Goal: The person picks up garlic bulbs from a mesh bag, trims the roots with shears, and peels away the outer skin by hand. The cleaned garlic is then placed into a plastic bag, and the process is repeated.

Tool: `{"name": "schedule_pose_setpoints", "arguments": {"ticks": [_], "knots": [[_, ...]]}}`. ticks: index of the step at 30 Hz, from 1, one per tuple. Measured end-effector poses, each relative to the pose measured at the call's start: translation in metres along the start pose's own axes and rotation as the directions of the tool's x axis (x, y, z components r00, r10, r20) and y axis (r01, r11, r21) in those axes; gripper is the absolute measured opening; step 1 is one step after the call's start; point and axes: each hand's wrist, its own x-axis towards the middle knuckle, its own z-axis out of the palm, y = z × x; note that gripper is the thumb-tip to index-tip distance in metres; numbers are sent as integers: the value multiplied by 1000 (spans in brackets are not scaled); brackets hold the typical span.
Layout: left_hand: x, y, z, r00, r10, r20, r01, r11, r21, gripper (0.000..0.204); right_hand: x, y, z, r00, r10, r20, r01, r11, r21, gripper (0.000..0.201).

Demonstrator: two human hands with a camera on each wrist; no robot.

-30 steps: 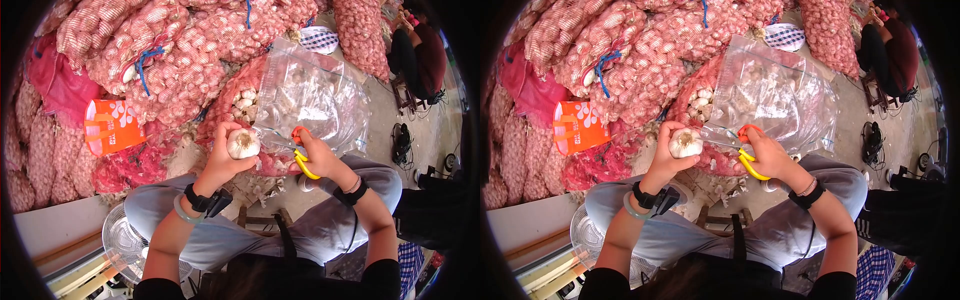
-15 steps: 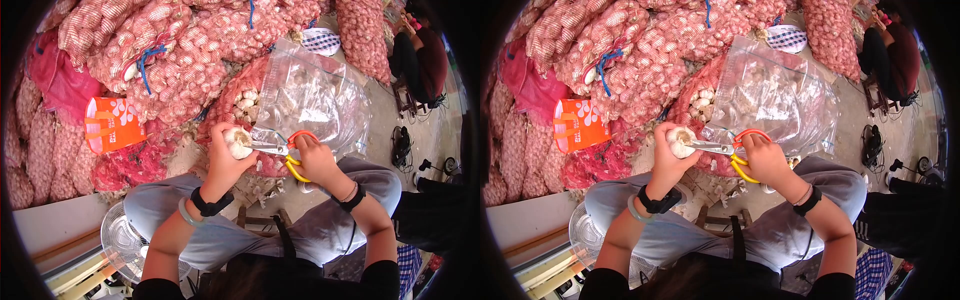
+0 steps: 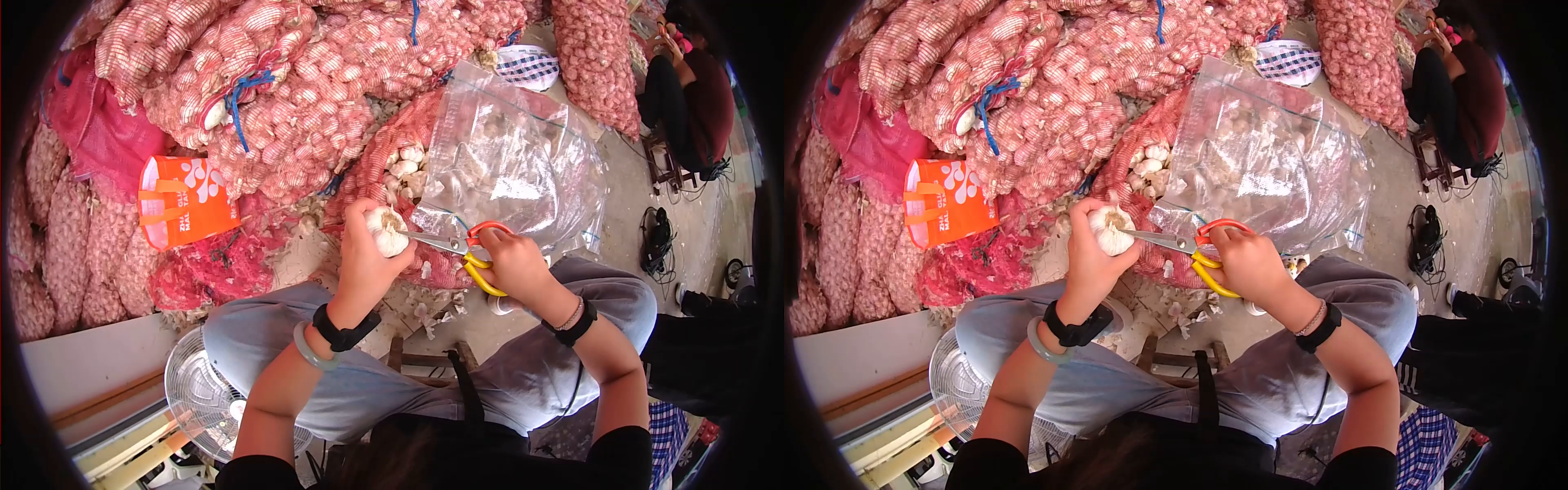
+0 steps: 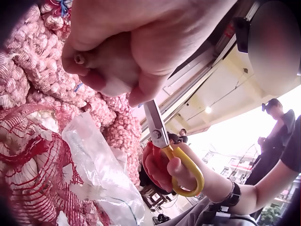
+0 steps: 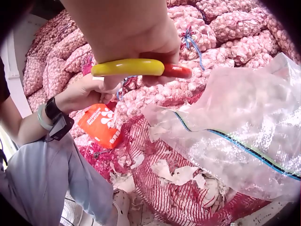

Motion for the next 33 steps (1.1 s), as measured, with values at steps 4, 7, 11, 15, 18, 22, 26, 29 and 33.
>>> {"name": "schedule_pose_setpoints", "arguments": {"ticks": [4,7,11,15,18,22,26,29,33], "knots": [[0,-2,-1,1000,17,17,-18,999,48,64,-1,2,3,992,63,112,-79,987,140,39],[1,1,-2,999,38,6,-38,996,84,65,2,-1,3,971,140,196,-184,956,229,43],[-1,2,4,1000,6,-21,-4,998,67,63,0,-4,6,970,140,201,-199,928,316,47],[-2,12,7,996,15,-86,-5,994,112,62,-6,-22,2,959,205,195,-255,926,280,56],[6,28,5,992,97,-77,-86,987,137,64,-11,-45,-17,912,302,277,-379,878,294,61],[7,47,9,984,179,-23,-175,979,107,68,-22,-55,-32,941,313,126,-335,914,227,72],[2,50,9,966,259,20,-260,962,80,71,-34,-64,-40,944,328,34,-329,932,152,72],[0,48,9,970,242,30,-244,968,57,73,-35,-72,-41,941,338,11,-338,937,85,66],[0,44,8,967,252,43,-254,966,52,73,-41,-69,-32,930,369,2,-367,927,81,58]]}}
